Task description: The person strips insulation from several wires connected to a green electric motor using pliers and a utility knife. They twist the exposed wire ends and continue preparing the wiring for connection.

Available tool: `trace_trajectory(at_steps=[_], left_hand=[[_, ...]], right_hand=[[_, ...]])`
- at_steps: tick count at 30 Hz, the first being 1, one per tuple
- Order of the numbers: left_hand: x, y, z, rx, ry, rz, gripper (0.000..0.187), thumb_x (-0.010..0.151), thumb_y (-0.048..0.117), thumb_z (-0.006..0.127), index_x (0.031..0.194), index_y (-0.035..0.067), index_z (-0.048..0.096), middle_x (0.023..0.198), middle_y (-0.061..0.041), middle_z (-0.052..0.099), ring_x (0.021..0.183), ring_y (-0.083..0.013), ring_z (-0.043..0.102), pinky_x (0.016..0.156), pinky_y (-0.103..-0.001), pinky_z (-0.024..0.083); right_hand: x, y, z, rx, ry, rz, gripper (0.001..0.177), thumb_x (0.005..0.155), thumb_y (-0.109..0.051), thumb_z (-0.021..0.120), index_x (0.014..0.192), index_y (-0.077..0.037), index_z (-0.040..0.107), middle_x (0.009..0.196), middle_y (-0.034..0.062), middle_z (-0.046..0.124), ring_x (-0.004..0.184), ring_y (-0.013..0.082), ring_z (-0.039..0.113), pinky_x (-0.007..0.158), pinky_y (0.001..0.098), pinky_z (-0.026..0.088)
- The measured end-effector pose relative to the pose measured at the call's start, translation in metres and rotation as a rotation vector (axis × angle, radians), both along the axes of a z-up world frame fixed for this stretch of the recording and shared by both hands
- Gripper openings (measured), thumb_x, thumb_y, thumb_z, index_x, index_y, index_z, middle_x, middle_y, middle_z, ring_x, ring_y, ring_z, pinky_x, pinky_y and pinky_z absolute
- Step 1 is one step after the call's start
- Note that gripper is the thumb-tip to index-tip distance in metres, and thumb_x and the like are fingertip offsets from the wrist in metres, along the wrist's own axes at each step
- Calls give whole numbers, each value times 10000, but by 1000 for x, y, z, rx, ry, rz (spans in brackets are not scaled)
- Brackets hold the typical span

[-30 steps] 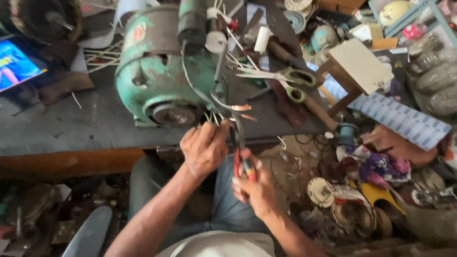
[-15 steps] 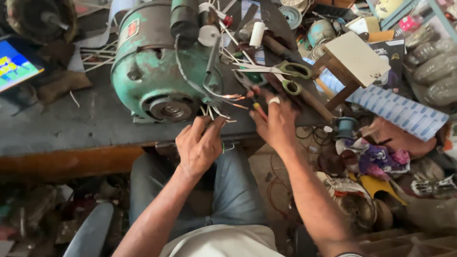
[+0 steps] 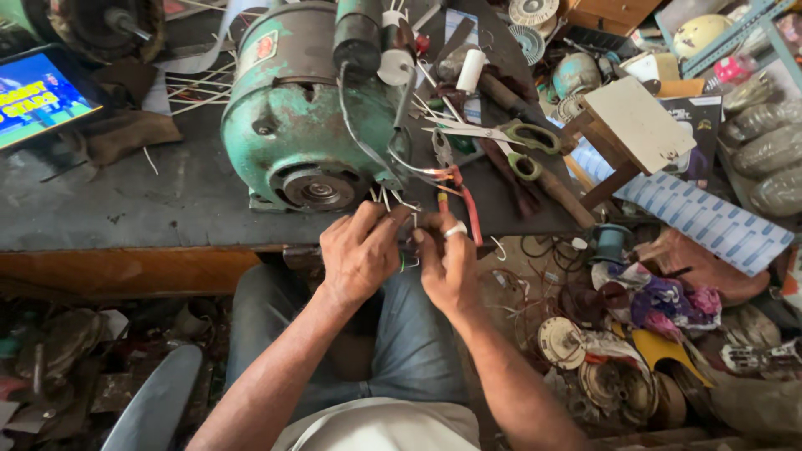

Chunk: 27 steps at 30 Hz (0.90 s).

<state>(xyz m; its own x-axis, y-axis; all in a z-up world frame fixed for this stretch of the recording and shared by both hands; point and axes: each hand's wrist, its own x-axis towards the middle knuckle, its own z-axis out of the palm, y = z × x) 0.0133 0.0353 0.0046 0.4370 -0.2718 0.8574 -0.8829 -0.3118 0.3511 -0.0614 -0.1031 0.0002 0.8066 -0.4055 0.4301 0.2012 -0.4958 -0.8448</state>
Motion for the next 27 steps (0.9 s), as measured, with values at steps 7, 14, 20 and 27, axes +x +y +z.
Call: trace_trajectory(at_steps=[7, 14, 20, 27], left_hand=[[0, 1, -4, 65, -30, 11, 323, 821, 60, 715, 1132, 144, 743, 870, -2, 591, 641, -176, 605, 596, -330, 462], [0, 0, -13, 48, -86, -27, 389, 761, 75, 711, 1148, 103, 734, 1010, -3, 679, 755, -158, 655, 625, -329, 465], [-1, -2, -13, -4, -73, -44, 378, 760, 51, 708, 1134, 91, 738, 976, -4, 686, 758, -159, 660, 633, -330, 462], [7, 3, -3, -1, 4, -50, 260, 830, 37, 723, 1064, 143, 758, 825, 1, 597, 645, -193, 617, 595, -347, 474]], right_hand=[[5, -10, -12, 126, 58, 5, 75, 941, -19, 691, 1014, 1, 682, 807, 47, 677, 709, 108, 627, 642, 257, 511], [-4, -14, -38, 1014, 126, 225, 30, 924, -23, 656, 951, -18, 668, 793, 63, 695, 650, 154, 653, 561, 302, 518], [-5, -18, -41, 832, 52, 284, 34, 976, -9, 692, 966, 12, 669, 761, 74, 665, 631, 149, 620, 578, 295, 508], [2, -2, -25, 792, 28, 163, 98, 956, -43, 665, 1038, 10, 677, 847, 60, 689, 727, 139, 665, 684, 295, 571]])
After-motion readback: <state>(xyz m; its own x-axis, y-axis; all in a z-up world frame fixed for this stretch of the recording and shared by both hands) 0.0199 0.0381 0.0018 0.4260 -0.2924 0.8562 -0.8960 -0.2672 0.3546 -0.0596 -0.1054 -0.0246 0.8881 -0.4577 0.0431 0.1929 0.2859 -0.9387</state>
